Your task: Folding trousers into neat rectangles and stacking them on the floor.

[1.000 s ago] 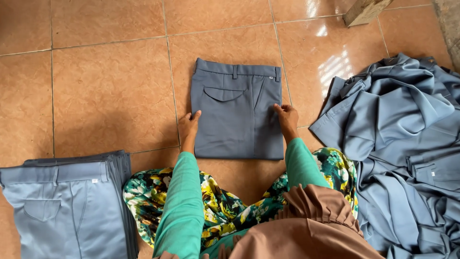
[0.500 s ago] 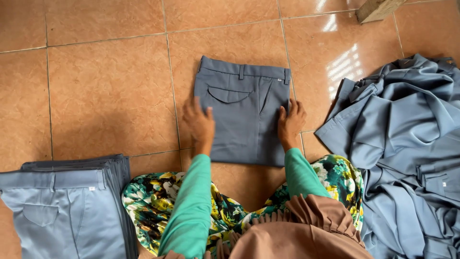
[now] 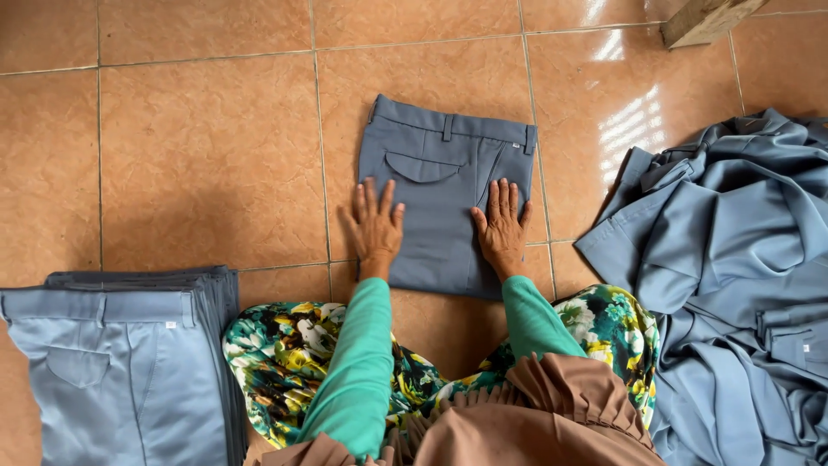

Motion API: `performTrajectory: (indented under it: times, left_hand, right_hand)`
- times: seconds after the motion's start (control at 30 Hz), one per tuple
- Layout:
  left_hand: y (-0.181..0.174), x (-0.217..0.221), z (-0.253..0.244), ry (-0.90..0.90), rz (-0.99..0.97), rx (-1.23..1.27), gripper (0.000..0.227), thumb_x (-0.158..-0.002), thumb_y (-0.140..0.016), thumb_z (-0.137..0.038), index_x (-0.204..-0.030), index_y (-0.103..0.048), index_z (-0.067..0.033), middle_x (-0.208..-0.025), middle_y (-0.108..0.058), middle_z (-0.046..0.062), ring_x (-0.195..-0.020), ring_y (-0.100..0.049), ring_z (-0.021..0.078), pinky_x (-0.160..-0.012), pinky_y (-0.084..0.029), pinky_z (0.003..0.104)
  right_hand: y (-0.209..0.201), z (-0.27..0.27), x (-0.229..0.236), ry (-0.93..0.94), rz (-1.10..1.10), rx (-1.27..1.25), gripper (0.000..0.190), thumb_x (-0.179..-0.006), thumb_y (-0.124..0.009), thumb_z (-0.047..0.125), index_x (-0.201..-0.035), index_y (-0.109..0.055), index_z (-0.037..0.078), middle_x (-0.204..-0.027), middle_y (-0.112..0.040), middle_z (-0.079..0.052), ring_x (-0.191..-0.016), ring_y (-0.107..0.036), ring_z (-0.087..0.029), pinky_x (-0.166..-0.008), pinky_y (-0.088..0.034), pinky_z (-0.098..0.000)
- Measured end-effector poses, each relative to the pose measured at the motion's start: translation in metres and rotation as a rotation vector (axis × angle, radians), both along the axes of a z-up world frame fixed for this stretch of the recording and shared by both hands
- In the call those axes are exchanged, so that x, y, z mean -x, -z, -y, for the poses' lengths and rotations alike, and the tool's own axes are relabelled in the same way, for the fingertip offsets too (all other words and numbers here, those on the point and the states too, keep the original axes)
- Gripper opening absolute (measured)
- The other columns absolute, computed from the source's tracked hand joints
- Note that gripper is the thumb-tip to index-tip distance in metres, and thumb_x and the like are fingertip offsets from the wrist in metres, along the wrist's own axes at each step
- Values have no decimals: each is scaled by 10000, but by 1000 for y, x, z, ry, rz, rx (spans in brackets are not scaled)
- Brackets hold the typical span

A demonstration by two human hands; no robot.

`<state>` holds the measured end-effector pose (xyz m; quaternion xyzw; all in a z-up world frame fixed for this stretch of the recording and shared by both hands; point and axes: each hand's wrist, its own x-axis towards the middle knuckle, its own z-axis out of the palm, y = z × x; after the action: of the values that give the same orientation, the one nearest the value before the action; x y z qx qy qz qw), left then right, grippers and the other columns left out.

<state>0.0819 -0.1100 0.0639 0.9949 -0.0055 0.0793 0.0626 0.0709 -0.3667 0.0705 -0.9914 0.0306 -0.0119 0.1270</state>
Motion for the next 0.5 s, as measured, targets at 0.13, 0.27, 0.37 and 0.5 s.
performTrajectory:
  times: [0.13, 0.27, 0.37, 0.5]
  left_hand:
    - [-10, 5, -30, -203, -195, 23, 556, -1093, -213, -555, -1626, -196, -400, -1727, -138, 26, -1585, -81, 323, -1229, -44, 646]
    - [-56, 32, -9, -497, -177, 280, 666, -1044, -495, -356, -1630, -229, -189, -1705, -37, 208, -1566, -73, 421, -1205, -173, 629]
    - [-32, 86, 41, -372, 197, 276, 197, -925, -646, -411, -1095, -608, -318, -918, -584, -100, -805, -632, 173, -760, -451, 436]
    - [60, 171, 108, -240, -699, 1346, 408, -963, -684, -554, -994, -747, -153, -752, -757, 124, -617, -764, 260, -530, -554, 343]
  right_hand:
    - [2, 0, -1, 3, -19, -1, 719, -1081, -251, 629, -1657, -197, 203, -1718, -185, -54, -1590, -92, -233, -1253, -11, -556]
    - [5, 2, -3, 10, -62, 9, 727, -1075, -206, 663, -1662, -165, 236, -1726, -146, -19, -1593, -58, -213, -1244, -10, -572]
    - [-6, 1, -2, 12, -87, -9, 717, -1080, -197, 663, -1660, -169, 242, -1725, -143, -9, -1589, -65, -216, -1225, -55, -616]
    - [-20, 2, -4, 13, -121, -31, 747, -1061, -182, 708, -1658, -167, 260, -1724, -132, 12, -1586, -65, -211, -1209, -86, -657]
